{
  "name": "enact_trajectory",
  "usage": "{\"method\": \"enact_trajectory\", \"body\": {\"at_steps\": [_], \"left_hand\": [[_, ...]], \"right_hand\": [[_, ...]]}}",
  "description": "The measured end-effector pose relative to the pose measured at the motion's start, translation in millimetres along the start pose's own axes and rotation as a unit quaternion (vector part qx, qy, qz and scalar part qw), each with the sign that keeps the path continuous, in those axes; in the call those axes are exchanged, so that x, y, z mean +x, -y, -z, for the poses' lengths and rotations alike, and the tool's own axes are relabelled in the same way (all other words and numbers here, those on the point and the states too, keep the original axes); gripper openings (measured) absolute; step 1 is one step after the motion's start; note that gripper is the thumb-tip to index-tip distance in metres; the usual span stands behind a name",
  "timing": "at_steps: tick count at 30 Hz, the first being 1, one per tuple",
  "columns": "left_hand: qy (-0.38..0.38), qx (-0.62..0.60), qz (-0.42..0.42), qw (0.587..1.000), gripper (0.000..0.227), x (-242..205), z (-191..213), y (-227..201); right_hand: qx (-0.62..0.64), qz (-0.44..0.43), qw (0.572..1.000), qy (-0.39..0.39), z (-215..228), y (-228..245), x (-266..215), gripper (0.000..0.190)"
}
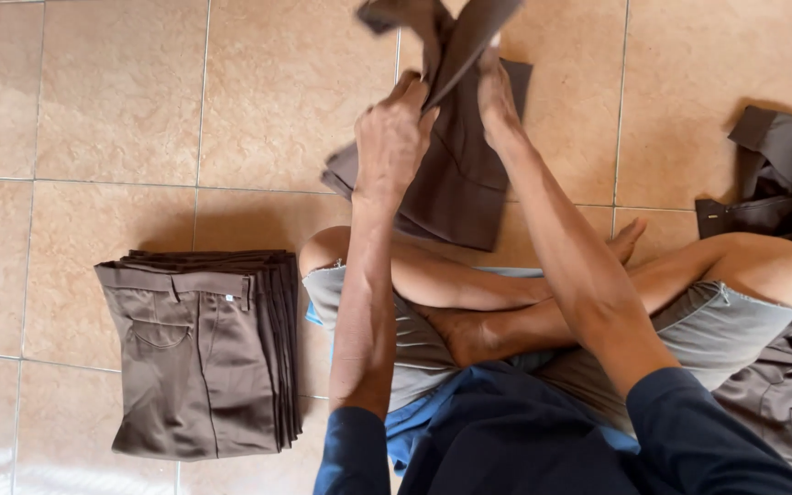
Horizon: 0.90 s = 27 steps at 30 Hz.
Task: Folding brown pants and stacking them neatly on a tiled floor.
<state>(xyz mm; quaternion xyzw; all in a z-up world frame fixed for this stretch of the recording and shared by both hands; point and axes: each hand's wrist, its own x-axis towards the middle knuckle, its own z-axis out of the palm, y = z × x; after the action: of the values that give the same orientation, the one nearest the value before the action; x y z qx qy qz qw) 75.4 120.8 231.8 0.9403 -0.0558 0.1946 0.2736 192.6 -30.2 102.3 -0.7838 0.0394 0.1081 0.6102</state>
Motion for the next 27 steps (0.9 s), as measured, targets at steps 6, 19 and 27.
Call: {"method": "enact_trajectory", "body": {"at_steps": [6, 19, 27], "left_hand": [[-0.147, 0.187, -0.152, 0.959, 0.018, 24, 45, -76], [-0.013, 0.214, -0.043, 0.976, 0.045, -170, -244, -33], [0.237, -0.084, 0.102, 0.962, 0.074, -185, -225, 3]], "right_hand": [[0.382, -0.004, 0.924, -0.015, 1, 42, -19, 0.058], [0.339, -0.178, 0.901, -0.205, 116, -245, -49, 0.05], [-0.059, -0.221, 0.967, -0.114, 75, -170, -149, 0.083]]}}
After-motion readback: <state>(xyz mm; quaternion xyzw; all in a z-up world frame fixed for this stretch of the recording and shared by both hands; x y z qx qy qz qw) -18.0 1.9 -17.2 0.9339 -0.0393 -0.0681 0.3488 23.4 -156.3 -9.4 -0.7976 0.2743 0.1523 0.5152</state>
